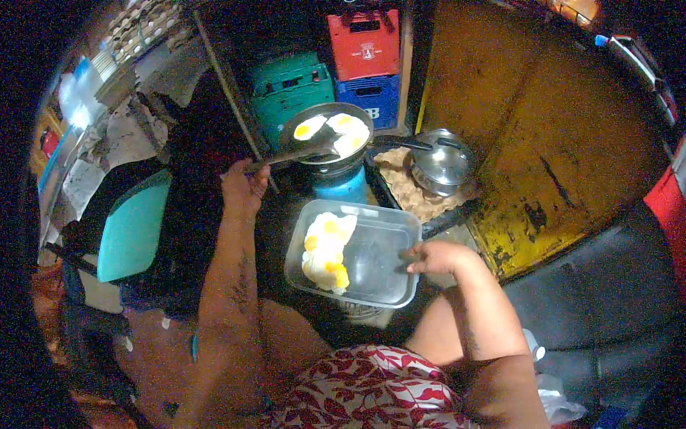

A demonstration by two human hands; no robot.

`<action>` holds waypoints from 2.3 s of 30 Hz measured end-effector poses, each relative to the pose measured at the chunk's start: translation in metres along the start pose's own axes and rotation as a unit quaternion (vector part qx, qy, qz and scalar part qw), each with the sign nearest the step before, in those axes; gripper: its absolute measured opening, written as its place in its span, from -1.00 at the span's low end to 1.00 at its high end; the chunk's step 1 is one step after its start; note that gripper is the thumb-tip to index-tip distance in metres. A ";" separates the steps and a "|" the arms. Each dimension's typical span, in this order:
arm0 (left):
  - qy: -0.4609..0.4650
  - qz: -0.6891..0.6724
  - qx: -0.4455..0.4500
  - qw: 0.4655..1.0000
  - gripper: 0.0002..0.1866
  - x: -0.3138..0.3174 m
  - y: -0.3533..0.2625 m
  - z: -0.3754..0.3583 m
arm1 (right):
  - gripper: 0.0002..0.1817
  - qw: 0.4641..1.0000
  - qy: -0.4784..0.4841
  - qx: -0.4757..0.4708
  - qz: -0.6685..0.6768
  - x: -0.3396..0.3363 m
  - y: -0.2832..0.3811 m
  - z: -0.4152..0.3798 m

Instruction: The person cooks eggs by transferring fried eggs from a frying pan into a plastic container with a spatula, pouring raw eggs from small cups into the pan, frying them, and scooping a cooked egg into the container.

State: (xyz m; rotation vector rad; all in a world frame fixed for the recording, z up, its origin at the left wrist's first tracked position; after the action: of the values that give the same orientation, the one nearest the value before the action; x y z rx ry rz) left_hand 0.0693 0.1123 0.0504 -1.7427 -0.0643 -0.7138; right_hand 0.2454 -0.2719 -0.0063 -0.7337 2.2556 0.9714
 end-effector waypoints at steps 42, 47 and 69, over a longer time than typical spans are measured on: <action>-0.039 -0.204 -0.019 0.978 -0.76 -0.032 0.039 -0.031 | -0.35 1.000 -0.026 0.002 -0.008 0.003 -0.016 0.001; -0.035 -0.227 -0.012 0.973 -0.77 -0.035 0.030 -0.035 | -0.36 0.999 -0.027 0.001 -0.027 0.002 -0.010 0.003; 0.015 -0.154 0.045 0.987 -0.82 -0.057 -0.034 -0.085 | -0.46 0.999 -0.032 0.010 -0.007 0.007 -0.016 0.015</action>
State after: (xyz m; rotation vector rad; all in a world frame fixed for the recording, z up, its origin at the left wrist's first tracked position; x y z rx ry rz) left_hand -0.0272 0.0647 0.0623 -1.6525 -0.3463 -0.9468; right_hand 0.2554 -0.2722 -0.0272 -0.6992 2.1980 0.9510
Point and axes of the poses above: each hand's wrist, its own z-axis towards the middle knuckle, its own x-axis out of the palm, y = z × x, the point moved 5 cm from there along z, towards the middle knuckle, and after that the axes turned 2 degrees about x, right-handed, at the moved point
